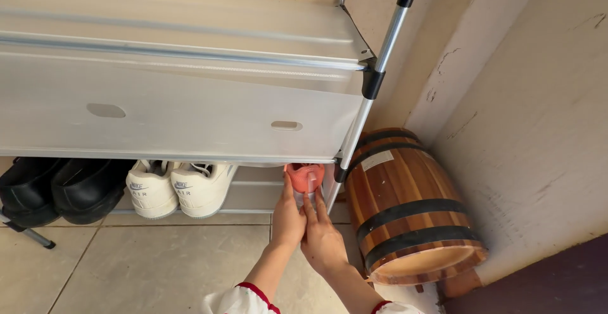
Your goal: The person cleans several pairs of shoes with a red cloth and places them on a shoe rack. They wipe the exterior and interior of pink sneakers and beige flats, then arrange them neatly on the rack.
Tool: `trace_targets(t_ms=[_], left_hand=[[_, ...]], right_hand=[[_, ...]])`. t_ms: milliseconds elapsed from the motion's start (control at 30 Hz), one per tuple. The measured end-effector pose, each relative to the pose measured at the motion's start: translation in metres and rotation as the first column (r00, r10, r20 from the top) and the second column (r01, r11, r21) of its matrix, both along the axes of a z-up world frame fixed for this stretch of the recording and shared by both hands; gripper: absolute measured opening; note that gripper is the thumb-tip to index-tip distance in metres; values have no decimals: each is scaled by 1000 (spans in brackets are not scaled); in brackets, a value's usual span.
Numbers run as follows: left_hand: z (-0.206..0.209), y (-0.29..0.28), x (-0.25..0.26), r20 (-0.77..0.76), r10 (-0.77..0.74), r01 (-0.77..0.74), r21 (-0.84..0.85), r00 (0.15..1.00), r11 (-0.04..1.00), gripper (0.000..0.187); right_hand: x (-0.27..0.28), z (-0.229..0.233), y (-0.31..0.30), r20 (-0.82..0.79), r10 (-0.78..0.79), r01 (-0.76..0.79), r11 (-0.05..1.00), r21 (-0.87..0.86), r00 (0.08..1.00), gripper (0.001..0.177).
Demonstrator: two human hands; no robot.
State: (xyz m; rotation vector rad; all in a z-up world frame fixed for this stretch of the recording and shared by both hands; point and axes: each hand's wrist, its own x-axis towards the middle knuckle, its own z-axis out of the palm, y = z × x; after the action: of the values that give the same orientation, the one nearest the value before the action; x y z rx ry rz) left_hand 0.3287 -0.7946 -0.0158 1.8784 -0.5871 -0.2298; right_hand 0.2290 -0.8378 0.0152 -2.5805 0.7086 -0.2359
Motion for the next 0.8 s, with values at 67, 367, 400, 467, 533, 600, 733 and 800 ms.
trace_targets(t_ms=[67, 367, 400, 467, 533, 600, 733, 800], left_hand=[[7, 4, 0, -25, -18, 19, 36, 1000, 999, 91], [-17, 8, 17, 182, -61, 87, -139, 981, 986, 95], [-13, 8, 15, 209, -48, 87, -177, 977, 980, 97], [9, 4, 10, 125, -45, 71, -212, 991, 975, 100], [17, 0, 8, 39, -42, 50, -244, 998, 968, 103], [13, -6, 13, -627, -542, -318, -766, 559, 559, 82], [-13, -13, 13, 56, -141, 151, -457, 988, 877, 83], [-3, -11, 12, -447, -423, -87, -761, 788, 643, 63]], right_hand=[[1, -7, -1, 8, -2, 2, 1000, -6, 1000, 85], [0, -14, 7, 203, 18, -12, 999, -29, 979, 76], [0, -11, 7, 243, 18, -3, 998, -62, 970, 75], [4, 9, 5, 286, 0, 26, 996, -89, 958, 75], [10, 30, 4, 327, -15, 55, 992, -113, 945, 74], [20, 53, 3, 199, -56, 89, 984, -157, 978, 80], [44, 41, -15, 106, -64, 85, 974, -208, 992, 85], [58, 13, -27, 213, -14, 70, 965, -254, 977, 58]])
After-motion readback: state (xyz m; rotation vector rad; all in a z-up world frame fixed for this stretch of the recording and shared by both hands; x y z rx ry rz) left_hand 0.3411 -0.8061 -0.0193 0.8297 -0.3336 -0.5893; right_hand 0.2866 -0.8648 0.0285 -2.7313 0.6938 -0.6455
